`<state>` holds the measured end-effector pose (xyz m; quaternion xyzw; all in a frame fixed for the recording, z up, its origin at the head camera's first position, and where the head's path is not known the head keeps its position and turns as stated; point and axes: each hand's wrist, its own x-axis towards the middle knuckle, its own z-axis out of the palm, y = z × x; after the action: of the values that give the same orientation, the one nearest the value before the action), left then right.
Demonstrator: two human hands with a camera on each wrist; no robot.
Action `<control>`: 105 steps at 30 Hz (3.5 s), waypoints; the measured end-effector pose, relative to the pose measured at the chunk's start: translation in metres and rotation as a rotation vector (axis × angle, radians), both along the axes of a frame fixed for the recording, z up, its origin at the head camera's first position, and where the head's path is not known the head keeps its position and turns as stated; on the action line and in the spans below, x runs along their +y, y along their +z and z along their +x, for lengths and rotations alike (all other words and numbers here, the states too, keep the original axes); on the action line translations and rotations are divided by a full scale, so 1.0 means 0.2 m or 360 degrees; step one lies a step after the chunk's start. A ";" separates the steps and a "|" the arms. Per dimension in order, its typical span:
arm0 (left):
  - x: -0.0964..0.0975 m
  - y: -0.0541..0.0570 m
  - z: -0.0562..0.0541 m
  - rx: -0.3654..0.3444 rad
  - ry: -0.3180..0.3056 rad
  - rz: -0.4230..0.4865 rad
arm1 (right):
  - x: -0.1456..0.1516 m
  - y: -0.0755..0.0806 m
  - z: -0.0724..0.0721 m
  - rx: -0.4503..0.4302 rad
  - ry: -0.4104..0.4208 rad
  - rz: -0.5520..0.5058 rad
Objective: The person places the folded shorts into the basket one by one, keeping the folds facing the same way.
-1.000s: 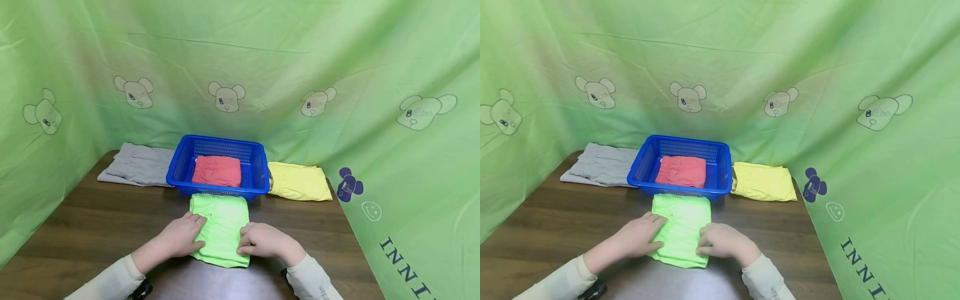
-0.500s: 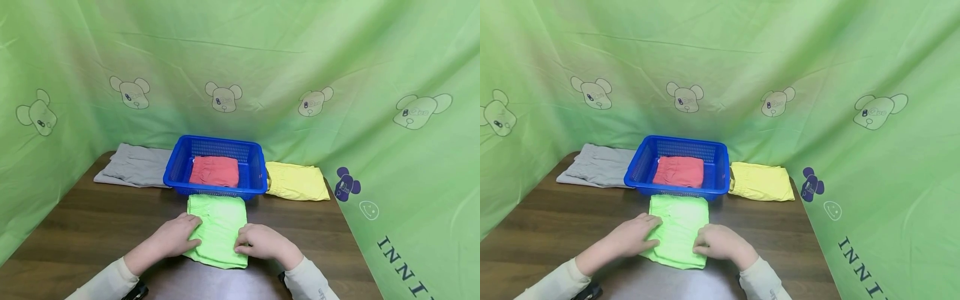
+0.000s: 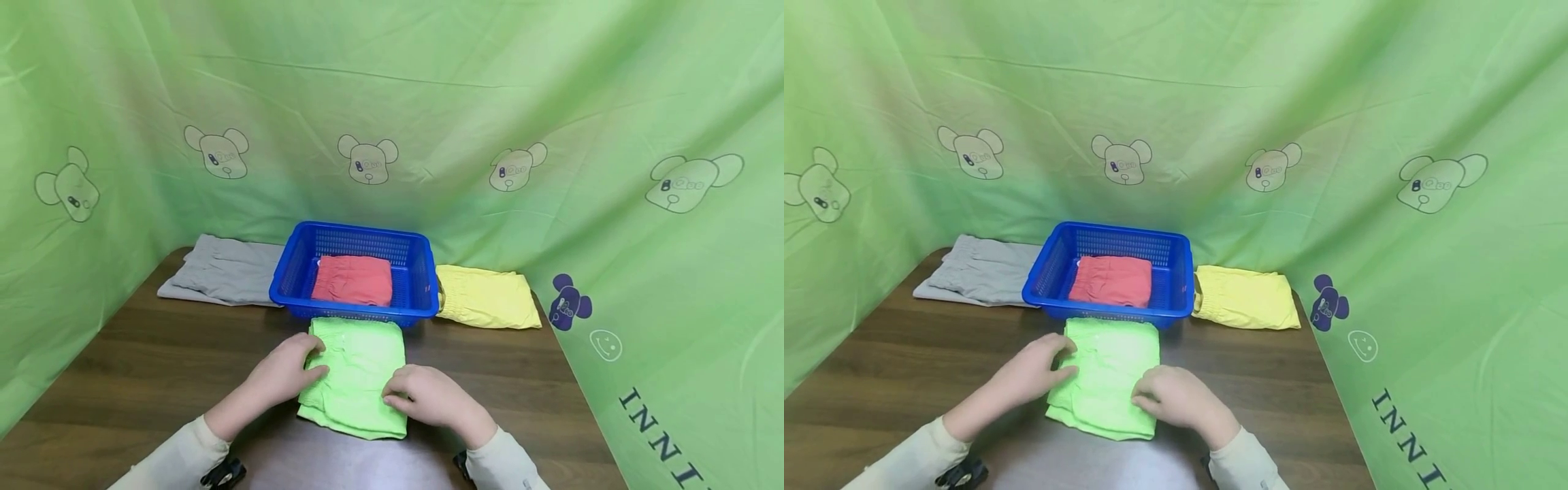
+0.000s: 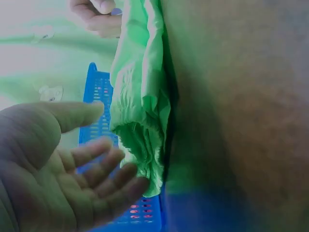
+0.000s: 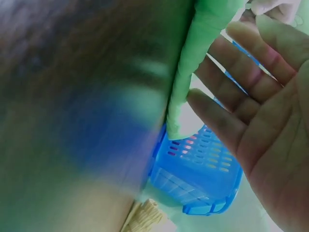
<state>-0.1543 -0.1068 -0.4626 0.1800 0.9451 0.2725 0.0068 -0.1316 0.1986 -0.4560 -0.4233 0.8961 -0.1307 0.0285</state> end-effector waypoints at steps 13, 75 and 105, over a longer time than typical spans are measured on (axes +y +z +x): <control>-0.01 0.00 -0.05 -0.0369 0.0235 -0.0028 | 0.00 0.04 -0.01 0.0040 -0.0593 -0.0257; 0.04 -0.04 -0.07 -0.1189 0.0315 0.1061 | 0.02 -0.07 -0.06 -0.1483 -0.1172 -0.1246; 0.05 -0.06 -0.08 -0.1510 -0.0058 0.1622 | 0.03 -0.08 -0.08 -0.1931 -0.1045 -0.1645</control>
<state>-0.1699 -0.0970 -0.4739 0.0381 0.5913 0.7311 0.3382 -0.1484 0.2050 -0.4716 0.0403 0.6309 -0.7274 0.2669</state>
